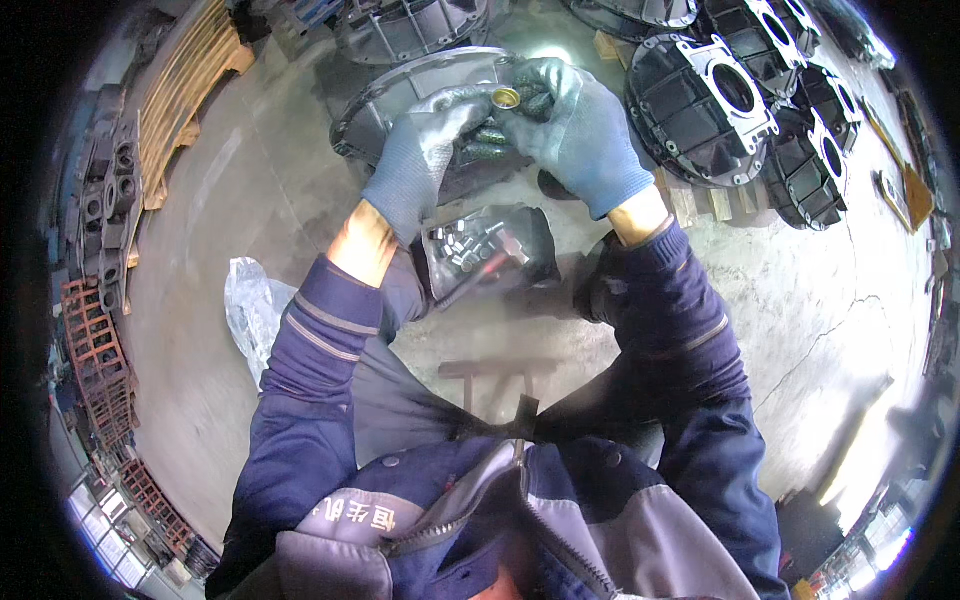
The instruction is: The person sits on the floor and uses a hammer to tap small metal components into a large mechanical housing. They repeatedly insert parts, tap them into place, and adjust the housing orientation to access different areas.
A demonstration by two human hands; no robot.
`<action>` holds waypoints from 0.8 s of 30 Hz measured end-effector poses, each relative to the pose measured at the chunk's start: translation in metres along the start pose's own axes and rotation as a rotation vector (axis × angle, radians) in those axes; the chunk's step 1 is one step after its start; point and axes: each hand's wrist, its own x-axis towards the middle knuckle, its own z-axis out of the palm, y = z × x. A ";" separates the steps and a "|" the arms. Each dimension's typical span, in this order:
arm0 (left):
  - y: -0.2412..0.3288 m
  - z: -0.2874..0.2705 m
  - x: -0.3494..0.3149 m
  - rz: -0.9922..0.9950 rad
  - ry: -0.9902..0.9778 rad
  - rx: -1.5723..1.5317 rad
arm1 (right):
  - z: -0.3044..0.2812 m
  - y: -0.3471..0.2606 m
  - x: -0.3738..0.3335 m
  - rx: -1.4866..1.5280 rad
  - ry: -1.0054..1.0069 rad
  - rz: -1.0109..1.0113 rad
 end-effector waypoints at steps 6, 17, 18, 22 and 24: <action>0.010 0.006 -0.003 -0.016 0.024 0.036 | -0.002 -0.005 0.006 0.018 -0.079 0.113; 0.011 -0.001 0.003 -0.033 -0.065 -0.073 | 0.004 0.008 0.010 -0.038 -0.008 -0.078; 0.011 -0.002 0.004 -0.011 -0.069 -0.046 | 0.004 0.008 0.012 -0.109 -0.004 -0.127; 0.007 -0.003 0.007 -0.086 -0.047 -0.208 | 0.002 0.007 0.014 -0.308 0.026 -0.260; 0.004 -0.003 0.009 -0.005 -0.052 -0.149 | 0.001 0.005 0.013 -0.369 0.037 -0.301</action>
